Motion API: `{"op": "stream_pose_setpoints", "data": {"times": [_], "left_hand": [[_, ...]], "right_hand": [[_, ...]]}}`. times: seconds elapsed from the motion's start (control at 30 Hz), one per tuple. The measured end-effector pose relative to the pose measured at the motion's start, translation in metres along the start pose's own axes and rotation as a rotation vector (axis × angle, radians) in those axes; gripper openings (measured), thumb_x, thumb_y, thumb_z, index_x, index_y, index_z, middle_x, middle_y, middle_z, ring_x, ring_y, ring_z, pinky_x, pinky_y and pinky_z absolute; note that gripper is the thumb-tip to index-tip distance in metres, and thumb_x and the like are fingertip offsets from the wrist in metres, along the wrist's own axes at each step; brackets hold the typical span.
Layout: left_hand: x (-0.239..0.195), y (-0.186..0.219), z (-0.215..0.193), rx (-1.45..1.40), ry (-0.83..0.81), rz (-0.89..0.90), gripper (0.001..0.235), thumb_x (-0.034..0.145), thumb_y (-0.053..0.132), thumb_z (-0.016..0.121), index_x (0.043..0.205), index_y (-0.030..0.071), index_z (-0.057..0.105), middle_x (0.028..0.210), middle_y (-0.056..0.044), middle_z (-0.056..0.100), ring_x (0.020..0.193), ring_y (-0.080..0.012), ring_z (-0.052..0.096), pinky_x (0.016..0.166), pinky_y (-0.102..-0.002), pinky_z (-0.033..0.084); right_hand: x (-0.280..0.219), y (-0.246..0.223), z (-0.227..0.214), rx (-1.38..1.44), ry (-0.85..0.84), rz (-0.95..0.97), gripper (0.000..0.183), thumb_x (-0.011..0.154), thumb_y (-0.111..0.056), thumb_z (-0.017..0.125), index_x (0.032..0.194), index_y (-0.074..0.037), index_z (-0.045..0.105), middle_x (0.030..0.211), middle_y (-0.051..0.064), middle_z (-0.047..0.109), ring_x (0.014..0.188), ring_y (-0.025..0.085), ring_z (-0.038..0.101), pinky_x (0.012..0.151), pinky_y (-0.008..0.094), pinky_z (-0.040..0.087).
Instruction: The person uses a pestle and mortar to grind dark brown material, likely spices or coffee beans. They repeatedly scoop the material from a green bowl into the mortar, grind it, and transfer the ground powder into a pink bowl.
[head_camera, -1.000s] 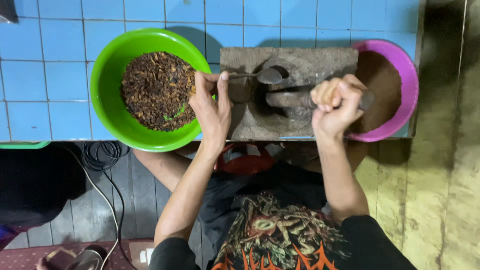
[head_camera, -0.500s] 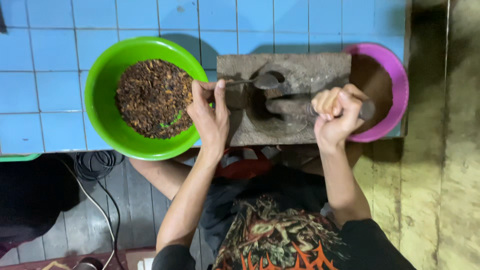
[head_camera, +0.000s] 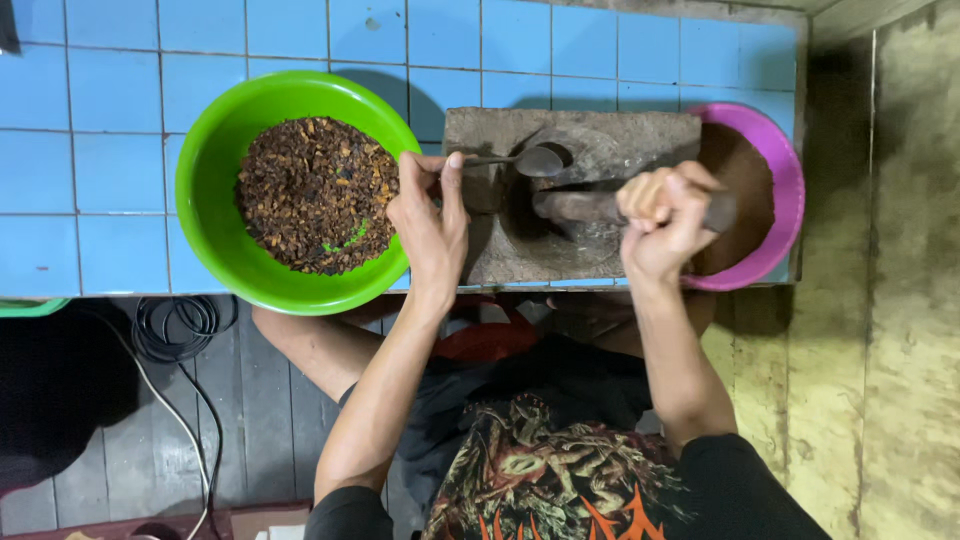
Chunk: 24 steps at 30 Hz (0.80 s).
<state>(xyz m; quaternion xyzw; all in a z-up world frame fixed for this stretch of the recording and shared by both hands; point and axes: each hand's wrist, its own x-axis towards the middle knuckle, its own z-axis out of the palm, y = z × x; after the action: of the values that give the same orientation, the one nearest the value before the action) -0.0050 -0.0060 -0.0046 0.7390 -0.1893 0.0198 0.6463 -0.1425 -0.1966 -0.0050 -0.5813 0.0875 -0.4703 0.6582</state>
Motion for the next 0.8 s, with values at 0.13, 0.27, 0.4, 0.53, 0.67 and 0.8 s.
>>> {"op": "stream_pose_setpoints", "data": {"times": [0.13,0.27,0.4,0.53,0.67,0.8], "left_hand": [[-0.001,0.007,0.0,0.021,0.016,0.002,0.018,0.101,0.022,0.061,0.091,0.009,0.054,0.07,-0.013,0.07,0.06,-0.0291,0.07,0.06,-0.036,0.051],[0.0,0.007,0.0,0.013,-0.015,-0.047,0.021,0.101,0.025,0.059,0.09,0.009,0.052,0.078,-0.009,0.07,0.066,-0.0233,0.068,0.065,-0.034,0.049],[0.002,0.004,-0.001,0.0,-0.01,0.005,0.017,0.102,0.02,0.061,0.09,0.01,0.053,0.069,-0.011,0.071,0.055,-0.0231,0.067,0.058,-0.034,0.05],[-0.001,-0.001,-0.001,0.008,-0.01,0.013,0.016,0.102,0.019,0.061,0.092,0.009,0.054,0.073,-0.014,0.073,0.059,-0.0306,0.069,0.057,-0.037,0.049],[-0.002,0.001,-0.003,0.005,-0.018,0.0,0.016,0.101,0.02,0.061,0.092,0.009,0.053,0.074,-0.013,0.073,0.061,-0.0291,0.071,0.057,-0.036,0.049],[-0.001,0.005,-0.004,0.036,-0.053,0.036,0.015,0.102,0.019,0.061,0.092,0.01,0.054,0.073,-0.014,0.073,0.059,-0.0318,0.07,0.056,-0.036,0.048]], "right_hand": [[0.007,-0.049,0.012,0.095,0.008,0.045,0.038,0.095,-0.028,0.042,0.059,-0.023,0.03,0.041,-0.005,0.022,0.035,0.009,0.022,0.042,0.028,0.023],[0.001,-0.049,0.017,0.011,0.131,0.039,0.035,0.092,-0.027,0.042,0.06,-0.021,0.029,0.043,-0.003,0.02,0.037,0.011,0.018,0.044,0.029,0.019],[-0.009,0.016,0.013,-0.005,0.037,-0.121,0.038,0.092,-0.014,0.05,0.058,-0.017,0.034,0.036,0.001,0.025,0.03,0.014,0.025,0.037,0.028,0.024],[-0.011,0.004,0.02,-0.017,-0.009,-0.137,0.038,0.09,-0.01,0.05,0.056,-0.016,0.035,0.035,0.002,0.027,0.03,0.016,0.027,0.036,0.03,0.025],[-0.007,-0.025,0.005,0.048,0.026,-0.002,0.036,0.093,-0.023,0.045,0.06,-0.022,0.031,0.039,-0.003,0.022,0.034,0.011,0.023,0.041,0.027,0.023],[-0.004,-0.054,0.01,0.043,-0.028,-0.073,0.034,0.095,-0.023,0.041,0.062,-0.023,0.031,0.041,-0.007,0.025,0.034,0.007,0.026,0.042,0.023,0.025]]}}
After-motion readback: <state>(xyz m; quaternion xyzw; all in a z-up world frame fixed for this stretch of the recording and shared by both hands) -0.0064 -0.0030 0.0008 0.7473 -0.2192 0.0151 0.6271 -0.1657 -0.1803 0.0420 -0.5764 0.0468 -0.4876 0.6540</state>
